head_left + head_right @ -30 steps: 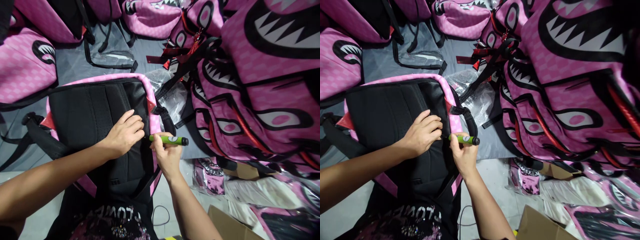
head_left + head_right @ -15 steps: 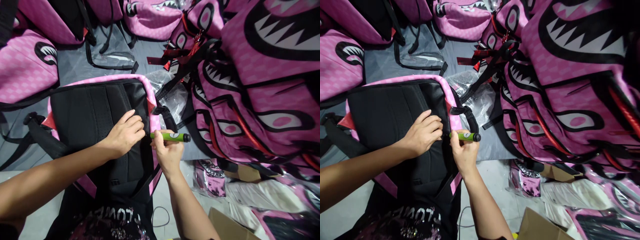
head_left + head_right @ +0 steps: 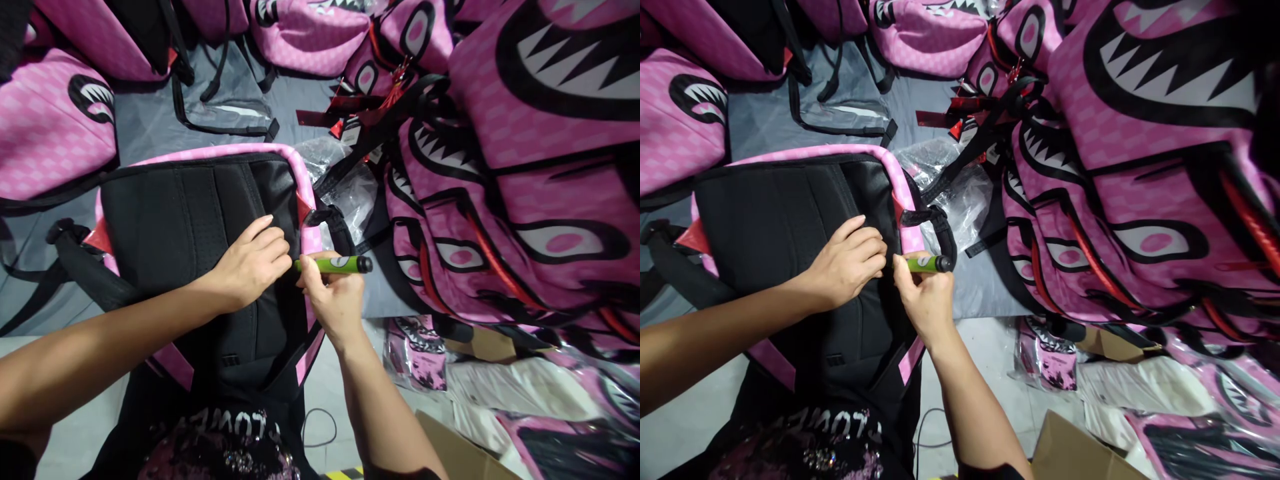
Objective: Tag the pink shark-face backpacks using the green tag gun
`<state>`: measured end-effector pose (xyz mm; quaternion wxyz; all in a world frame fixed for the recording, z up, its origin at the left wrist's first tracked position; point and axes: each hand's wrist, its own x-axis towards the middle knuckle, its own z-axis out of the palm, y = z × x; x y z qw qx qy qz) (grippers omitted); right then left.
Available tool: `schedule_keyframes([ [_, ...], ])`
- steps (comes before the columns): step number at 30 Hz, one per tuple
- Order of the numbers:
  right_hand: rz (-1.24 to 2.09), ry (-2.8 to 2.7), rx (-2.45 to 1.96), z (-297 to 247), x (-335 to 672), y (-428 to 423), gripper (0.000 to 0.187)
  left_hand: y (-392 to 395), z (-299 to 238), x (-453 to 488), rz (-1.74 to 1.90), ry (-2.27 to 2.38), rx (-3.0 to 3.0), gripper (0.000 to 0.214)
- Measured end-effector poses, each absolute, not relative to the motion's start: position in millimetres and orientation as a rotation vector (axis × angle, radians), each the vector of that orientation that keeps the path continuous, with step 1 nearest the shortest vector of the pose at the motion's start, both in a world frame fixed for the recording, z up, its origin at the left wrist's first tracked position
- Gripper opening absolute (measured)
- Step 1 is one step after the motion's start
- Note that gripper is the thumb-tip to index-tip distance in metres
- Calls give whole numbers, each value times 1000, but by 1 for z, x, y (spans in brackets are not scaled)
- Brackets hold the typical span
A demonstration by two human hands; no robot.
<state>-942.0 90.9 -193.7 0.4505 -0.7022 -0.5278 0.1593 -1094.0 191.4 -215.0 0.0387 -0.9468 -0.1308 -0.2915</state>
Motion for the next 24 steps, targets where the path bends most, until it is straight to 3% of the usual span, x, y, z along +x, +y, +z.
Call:
schedule_keyframes([
  [13, 395, -1226, -1738, -201, -946, 83, 27, 196, -203, -1096, -757, -353, -2870, 12],
  [15, 372, -1192, -1760, -201, -945, 78, 29, 205, -193, -1096, -635, -287, -2891, 16],
  [19, 387, -1162, -1663, -199, -955, 56, 29, 232, -158, -1102, -206, -265, -2891, 43],
  [24, 265, -1478, -1502, -200, -991, 33, 39, 226, -108, -1134, -36, -527, -2853, 43],
])
